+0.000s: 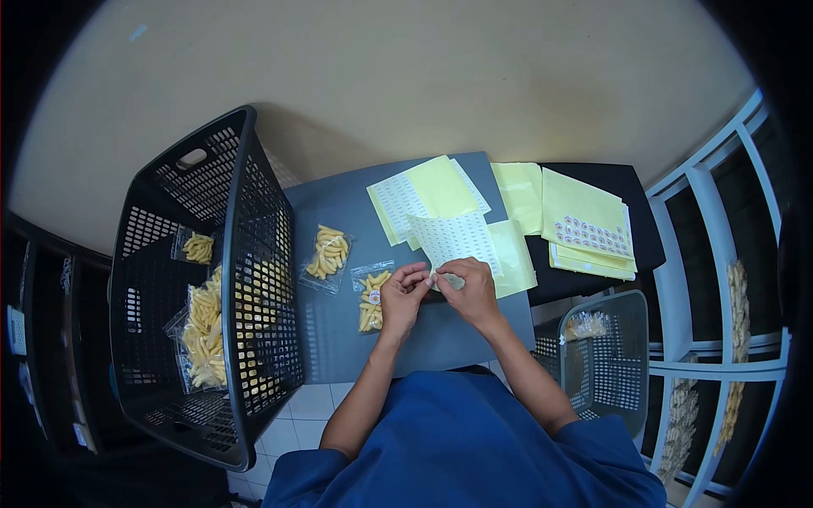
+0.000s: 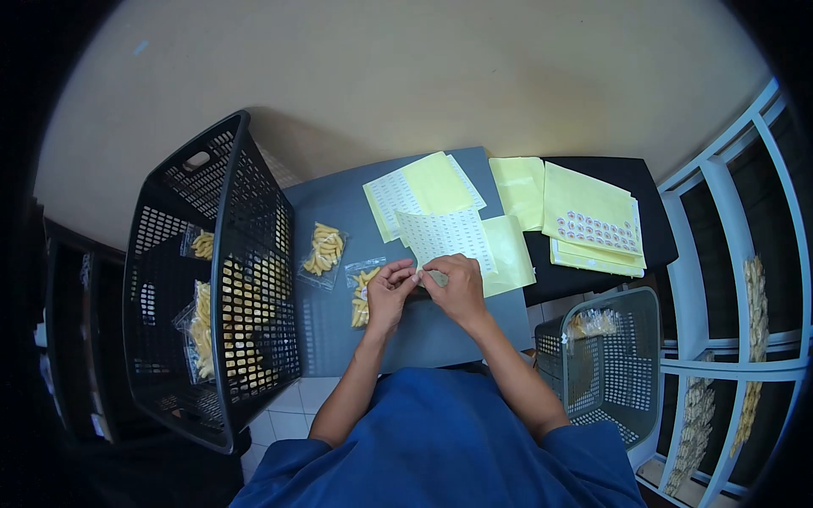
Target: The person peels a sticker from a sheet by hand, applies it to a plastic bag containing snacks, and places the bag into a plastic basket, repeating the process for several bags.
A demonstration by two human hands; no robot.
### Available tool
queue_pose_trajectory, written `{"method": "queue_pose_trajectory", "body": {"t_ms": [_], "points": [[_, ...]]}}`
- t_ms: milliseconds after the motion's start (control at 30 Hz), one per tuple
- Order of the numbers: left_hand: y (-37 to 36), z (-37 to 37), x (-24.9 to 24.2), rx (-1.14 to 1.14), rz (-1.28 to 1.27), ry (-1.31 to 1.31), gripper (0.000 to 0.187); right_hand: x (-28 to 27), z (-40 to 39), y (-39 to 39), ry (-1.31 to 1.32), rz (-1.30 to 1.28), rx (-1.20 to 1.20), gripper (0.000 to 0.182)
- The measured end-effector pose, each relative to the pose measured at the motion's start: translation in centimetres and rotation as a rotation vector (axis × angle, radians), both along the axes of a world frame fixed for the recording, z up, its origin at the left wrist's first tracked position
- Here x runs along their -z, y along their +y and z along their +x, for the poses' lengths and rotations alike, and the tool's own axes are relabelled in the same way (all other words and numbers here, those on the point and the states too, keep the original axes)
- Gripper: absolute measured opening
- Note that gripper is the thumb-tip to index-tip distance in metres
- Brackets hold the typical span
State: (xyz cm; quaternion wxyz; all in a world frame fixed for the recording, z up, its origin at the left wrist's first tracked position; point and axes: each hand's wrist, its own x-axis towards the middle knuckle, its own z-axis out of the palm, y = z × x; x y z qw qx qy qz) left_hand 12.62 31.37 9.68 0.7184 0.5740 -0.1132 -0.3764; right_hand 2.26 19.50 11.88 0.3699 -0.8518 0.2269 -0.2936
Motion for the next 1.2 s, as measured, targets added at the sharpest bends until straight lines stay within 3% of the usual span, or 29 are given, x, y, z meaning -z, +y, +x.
{"method": "queue_pose_trajectory", "body": {"t_ms": [200, 400, 500, 600, 700, 800, 900, 967, 1067, 1167, 1200], "points": [[0.1, 0.2, 1.4, -0.008, -0.041, -0.032, 0.033, 0.1, 0.2, 0.3, 0.039, 0.025, 0.020, 0.013], [0.6, 0.4, 1.5, 0.044, 0.026, -0.164, 0.024, 0.9, -1.1, -0.9, -0.100, 0.122, 0.161, 0.013], [0.8, 0.4, 1.9, 0.038, 0.078, -0.350, 0.028, 2.4, -4.7, -3.2, 0.051, -0.223, 0.340, 0.014], [1.0, 0.3, 1.3, -0.013, 0.149, -0.493, 0.032, 4.2, -7.4, -4.3, 0.280, -0.253, 0.381, 0.015], [1.2, 0.3, 1.1, -0.050, 0.171, -0.519, 0.033, 4.6, -7.7, -3.9, 0.202, -0.294, 0.323, 0.015], [1.3, 0.7, 2.2, -0.075, 0.140, -0.460, 0.033, 3.9, -6.6, -2.5, -0.029, 0.213, 0.233, 0.014], [1.4, 1.2, 3.3, -0.033, 0.160, -0.401, 0.033, 5.3, -7.0, -3.0, -0.048, 0.019, 0.269, 0.014], [1.4, 1.1, 4.1, 0.020, 0.196, -0.372, 0.032, 5.6, -7.2, -3.0, -0.046, 0.059, 0.292, 0.014], [1.1, -0.4, -0.3, 0.179, 0.446, -0.615, 0.032, 5.4, -7.5, -3.3, -0.042, 0.032, 0.286, 0.014], [1.6, -1.5, -0.3, 0.098, 0.544, -1.153, 0.034, 4.2, -7.3, -3.5, -0.073, 0.032, 0.316, 0.013], [1.7, -2.0, -1.7, 0.075, 0.646, -1.227, 0.032, 3.7, -7.3, -3.4, -0.081, 0.068, 0.320, 0.013]]}}
